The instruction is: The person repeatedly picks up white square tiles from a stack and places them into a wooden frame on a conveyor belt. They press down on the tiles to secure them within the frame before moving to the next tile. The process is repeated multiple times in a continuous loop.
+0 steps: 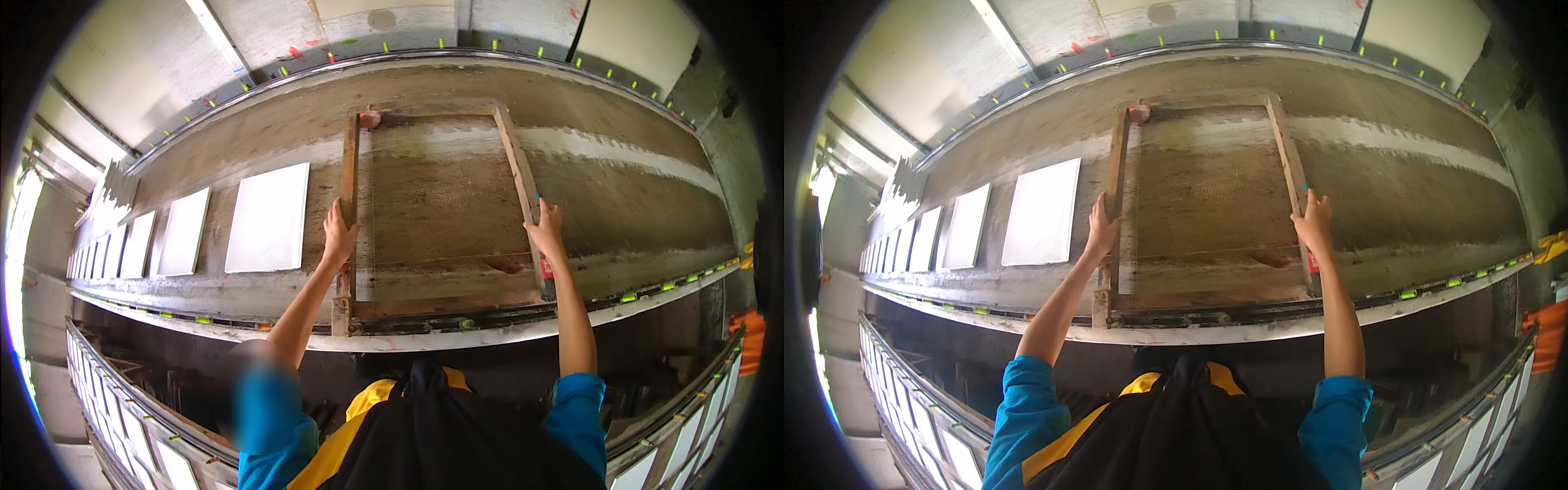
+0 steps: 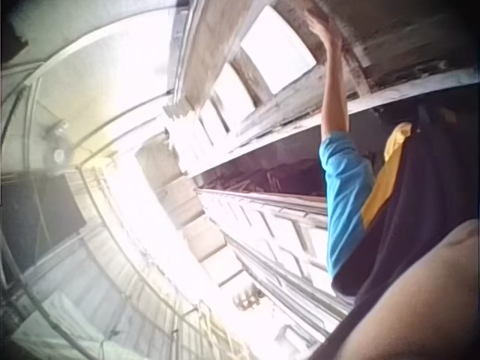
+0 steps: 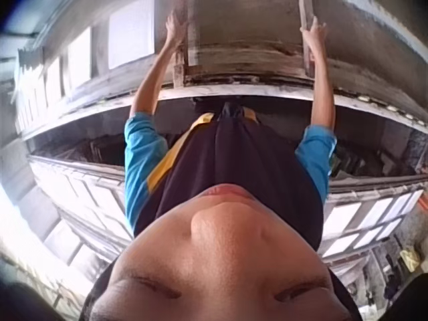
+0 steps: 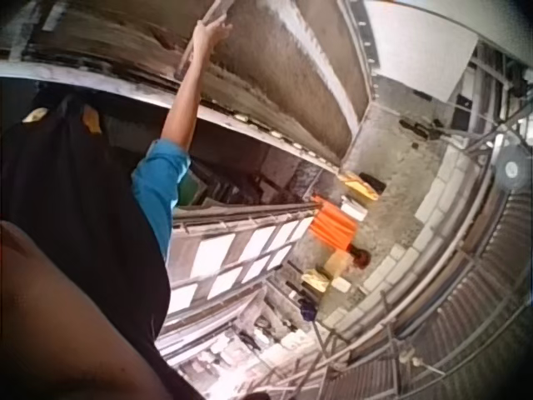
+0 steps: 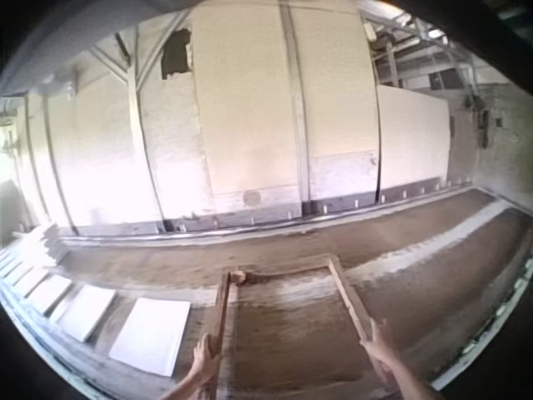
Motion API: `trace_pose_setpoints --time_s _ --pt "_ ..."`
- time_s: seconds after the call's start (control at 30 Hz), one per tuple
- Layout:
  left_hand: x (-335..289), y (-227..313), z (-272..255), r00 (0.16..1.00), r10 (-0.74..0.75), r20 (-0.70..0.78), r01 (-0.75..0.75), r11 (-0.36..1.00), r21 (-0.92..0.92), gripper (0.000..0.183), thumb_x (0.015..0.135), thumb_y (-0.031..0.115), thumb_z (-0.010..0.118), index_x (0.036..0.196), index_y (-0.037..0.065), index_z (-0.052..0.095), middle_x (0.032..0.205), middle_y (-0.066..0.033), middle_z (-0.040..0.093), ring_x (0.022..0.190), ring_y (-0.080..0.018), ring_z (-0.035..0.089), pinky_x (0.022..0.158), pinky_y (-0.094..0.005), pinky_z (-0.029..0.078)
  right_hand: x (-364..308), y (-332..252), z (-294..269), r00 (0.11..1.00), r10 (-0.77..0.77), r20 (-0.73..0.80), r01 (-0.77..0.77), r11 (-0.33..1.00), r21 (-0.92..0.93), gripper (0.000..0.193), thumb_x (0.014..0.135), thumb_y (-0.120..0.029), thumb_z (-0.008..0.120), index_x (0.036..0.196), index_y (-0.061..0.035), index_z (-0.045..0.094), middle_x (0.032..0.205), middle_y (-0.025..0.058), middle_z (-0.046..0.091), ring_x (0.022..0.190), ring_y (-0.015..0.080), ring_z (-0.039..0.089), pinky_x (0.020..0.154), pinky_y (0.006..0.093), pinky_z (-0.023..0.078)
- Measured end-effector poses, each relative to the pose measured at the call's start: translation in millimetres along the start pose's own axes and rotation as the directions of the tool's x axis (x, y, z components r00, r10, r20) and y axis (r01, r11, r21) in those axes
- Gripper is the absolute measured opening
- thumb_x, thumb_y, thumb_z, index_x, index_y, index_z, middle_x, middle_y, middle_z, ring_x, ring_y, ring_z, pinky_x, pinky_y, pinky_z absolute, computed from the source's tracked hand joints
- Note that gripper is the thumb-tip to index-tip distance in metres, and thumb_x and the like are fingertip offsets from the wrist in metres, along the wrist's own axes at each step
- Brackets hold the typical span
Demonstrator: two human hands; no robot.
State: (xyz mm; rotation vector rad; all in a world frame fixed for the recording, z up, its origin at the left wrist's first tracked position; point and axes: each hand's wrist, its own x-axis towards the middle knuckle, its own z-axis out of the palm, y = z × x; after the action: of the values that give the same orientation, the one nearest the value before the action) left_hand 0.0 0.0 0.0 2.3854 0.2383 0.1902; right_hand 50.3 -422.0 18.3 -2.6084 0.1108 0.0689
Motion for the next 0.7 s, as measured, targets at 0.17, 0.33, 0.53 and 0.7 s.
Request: trace_pose_setpoints --time_s 0.17,0.33,0.53,0.7 --pt "0 14 2 0.998 0.028 -0.050 -0.028 1.000 0.000 0.071 0.074 0.008 0.056 0.132 0.002 0.015 0.125 -0.0226 0.030 0.115 -0.0384 0.027 0.099 -0.0445 0.025 1 -9 -5 0.996 -0.038 -0.082 0.035 0.999 -0.029 0.066 0.076 -0.013 0.060 0.129 0.0028 0.025 0.118 0.0250 0.033 0.112 0.0392 0.033 0.095 0.0458 0.028" --pt "-5 15 -9 0.995 0.033 -0.097 -0.032 0.999 0.019 0.062 0.080 0.015 0.052 0.130 -0.001 0.019 0.122 -0.0242 0.032 0.112 -0.0379 0.031 0.096 -0.0451 0.028 -5 -17 5 0.997 -0.034 -0.069 0.028 0.996 -0.085 0.062 0.078 -0.012 0.057 0.129 0.0036 0.025 0.131 0.0302 0.022 0.125 0.0416 0.017 0.101 0.0480 0.020" --pt "-7 16 -8 0.962 0.046 -0.269 -0.087 0.986 -0.144 0.043 0.087 0.024 0.045 0.121 -0.001 0.037 0.112 -0.0213 0.045 0.106 -0.0349 0.040 0.092 -0.0413 0.033 -18 -32 -9 0.997 0.036 -0.074 -0.045 0.990 -0.132 0.060 0.079 -0.014 0.057 0.129 0.0005 0.028 0.132 0.0245 0.026 0.122 0.0398 0.025 0.100 0.0435 0.026" --pt "-29 12 -38 0.943 0.110 -0.314 -0.249 0.861 -0.443 0.031 0.085 0.015 0.047 0.115 0.005 0.046 0.110 -0.0157 0.048 0.107 -0.0294 0.041 0.092 -0.0380 0.033 -36 -83 -14 0.970 0.029 -0.240 -0.113 0.933 -0.342 0.050 0.082 -0.013 0.054 0.127 -0.0045 0.033 0.128 0.0195 0.033 0.115 0.0344 0.035 0.096 0.0428 0.030"
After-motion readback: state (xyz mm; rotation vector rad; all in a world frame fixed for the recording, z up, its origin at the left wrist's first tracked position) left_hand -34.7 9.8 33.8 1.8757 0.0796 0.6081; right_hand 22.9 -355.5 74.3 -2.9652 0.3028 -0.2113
